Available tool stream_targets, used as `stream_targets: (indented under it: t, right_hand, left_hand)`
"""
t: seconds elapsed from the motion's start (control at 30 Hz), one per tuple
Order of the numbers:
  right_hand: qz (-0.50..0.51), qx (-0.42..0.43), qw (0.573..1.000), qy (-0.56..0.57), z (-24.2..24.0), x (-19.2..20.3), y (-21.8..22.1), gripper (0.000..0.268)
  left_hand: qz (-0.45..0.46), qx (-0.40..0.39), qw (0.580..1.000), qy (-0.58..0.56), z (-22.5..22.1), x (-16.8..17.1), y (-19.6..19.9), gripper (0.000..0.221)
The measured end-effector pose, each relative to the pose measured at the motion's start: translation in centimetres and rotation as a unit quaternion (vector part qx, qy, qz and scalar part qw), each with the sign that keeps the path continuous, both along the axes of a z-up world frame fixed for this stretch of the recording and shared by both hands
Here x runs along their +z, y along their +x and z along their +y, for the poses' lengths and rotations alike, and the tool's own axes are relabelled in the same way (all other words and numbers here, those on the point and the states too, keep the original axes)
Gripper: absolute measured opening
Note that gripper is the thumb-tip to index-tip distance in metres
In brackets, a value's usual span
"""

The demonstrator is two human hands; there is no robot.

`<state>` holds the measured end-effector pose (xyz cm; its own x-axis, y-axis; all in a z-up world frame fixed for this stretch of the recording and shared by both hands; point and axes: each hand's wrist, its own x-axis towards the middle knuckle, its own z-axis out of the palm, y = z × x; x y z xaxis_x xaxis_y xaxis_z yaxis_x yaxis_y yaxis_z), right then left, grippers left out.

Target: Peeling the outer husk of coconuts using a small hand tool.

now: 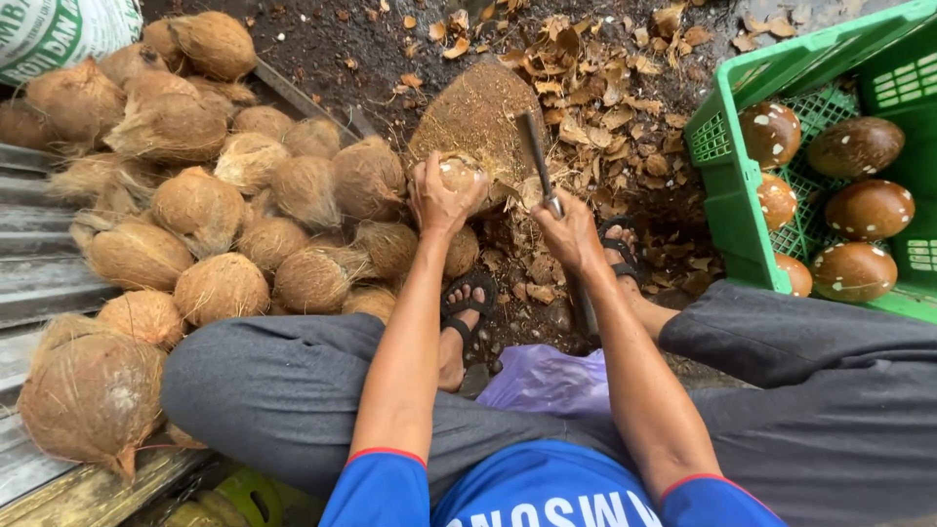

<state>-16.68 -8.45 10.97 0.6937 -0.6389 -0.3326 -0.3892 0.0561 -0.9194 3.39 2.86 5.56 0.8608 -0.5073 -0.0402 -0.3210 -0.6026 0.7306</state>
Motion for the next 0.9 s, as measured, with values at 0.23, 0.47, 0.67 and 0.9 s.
stream_targets:
  t: [0.23, 0.47, 0.67, 0.9]
  right_hand:
    - [-0.024, -0.01, 0.999, -0.03, 1.6, -0.1, 2.0, 0.017]
    - [-0.091, 0.061, 0.994, 0.02, 3.4, -3.5, 2.0, 0.027]
    - [-0.122, 0.001, 0.992, -0.017, 3.2, 0.7, 4.0, 0.022]
    - [-0.057, 0.029, 0.998, -0.024, 4.2, -3.8, 2.2, 0.04]
  left_hand:
    - [0.07, 0.19, 0.979, -0.004, -2.3, -3.8, 0.4, 0.06]
    - [-0.05, 0.221, 0.972, -0.061, -2.4, -6.9, -0.3, 0.035]
    - [-0.097, 0.213, 0.969, -0.078, -2.2, -8.6, -0.3, 0.031]
    - [-0.099, 0.206, 0.97, -0.082, -1.7, -5.1, -0.9, 0.029]
